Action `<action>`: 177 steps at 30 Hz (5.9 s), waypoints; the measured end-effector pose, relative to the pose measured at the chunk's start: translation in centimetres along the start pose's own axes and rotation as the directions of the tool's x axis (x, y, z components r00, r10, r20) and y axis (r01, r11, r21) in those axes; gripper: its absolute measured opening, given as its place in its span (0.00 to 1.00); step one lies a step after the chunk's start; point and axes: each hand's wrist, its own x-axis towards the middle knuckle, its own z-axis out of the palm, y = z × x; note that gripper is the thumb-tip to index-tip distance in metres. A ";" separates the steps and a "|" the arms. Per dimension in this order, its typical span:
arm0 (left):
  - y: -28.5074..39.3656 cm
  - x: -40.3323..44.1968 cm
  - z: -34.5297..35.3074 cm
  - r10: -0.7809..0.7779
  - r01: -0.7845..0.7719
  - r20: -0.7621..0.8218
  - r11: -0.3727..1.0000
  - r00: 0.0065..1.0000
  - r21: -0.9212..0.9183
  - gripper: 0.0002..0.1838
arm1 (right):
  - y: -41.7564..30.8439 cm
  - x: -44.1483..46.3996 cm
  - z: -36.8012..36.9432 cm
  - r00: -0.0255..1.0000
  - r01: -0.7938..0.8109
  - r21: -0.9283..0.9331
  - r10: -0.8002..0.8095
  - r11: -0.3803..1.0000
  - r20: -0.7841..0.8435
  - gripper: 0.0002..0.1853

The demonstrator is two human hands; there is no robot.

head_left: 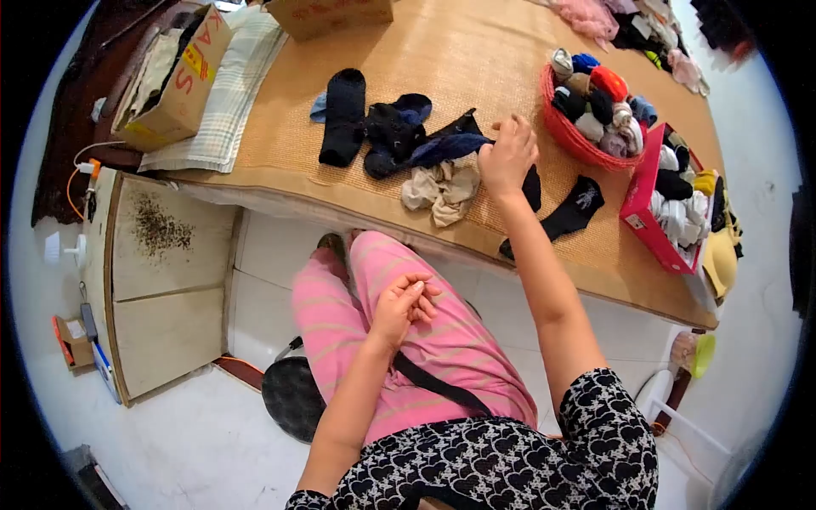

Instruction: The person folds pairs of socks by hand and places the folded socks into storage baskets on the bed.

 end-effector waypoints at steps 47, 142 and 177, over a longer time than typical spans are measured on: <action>8.2 -5.6 -2.1 0.467 -0.570 -0.352 0.766 0.812 -0.298 0.27 | -11.2 1.1 0.4 0.913 0.266 0.502 -0.382 0.823 0.143 0.08; 0.1 -3.9 -2.9 -0.155 0.202 0.129 0.748 0.979 -0.632 0.14 | -9.1 -15.3 -14.4 0.319 0.169 0.738 -0.744 0.654 0.587 0.12; 0.2 -4.6 -1.4 0.368 -0.368 0.056 0.930 0.928 -0.013 0.23 | -6.8 -16.5 -12.4 0.623 -0.237 0.489 -0.255 0.839 0.739 0.20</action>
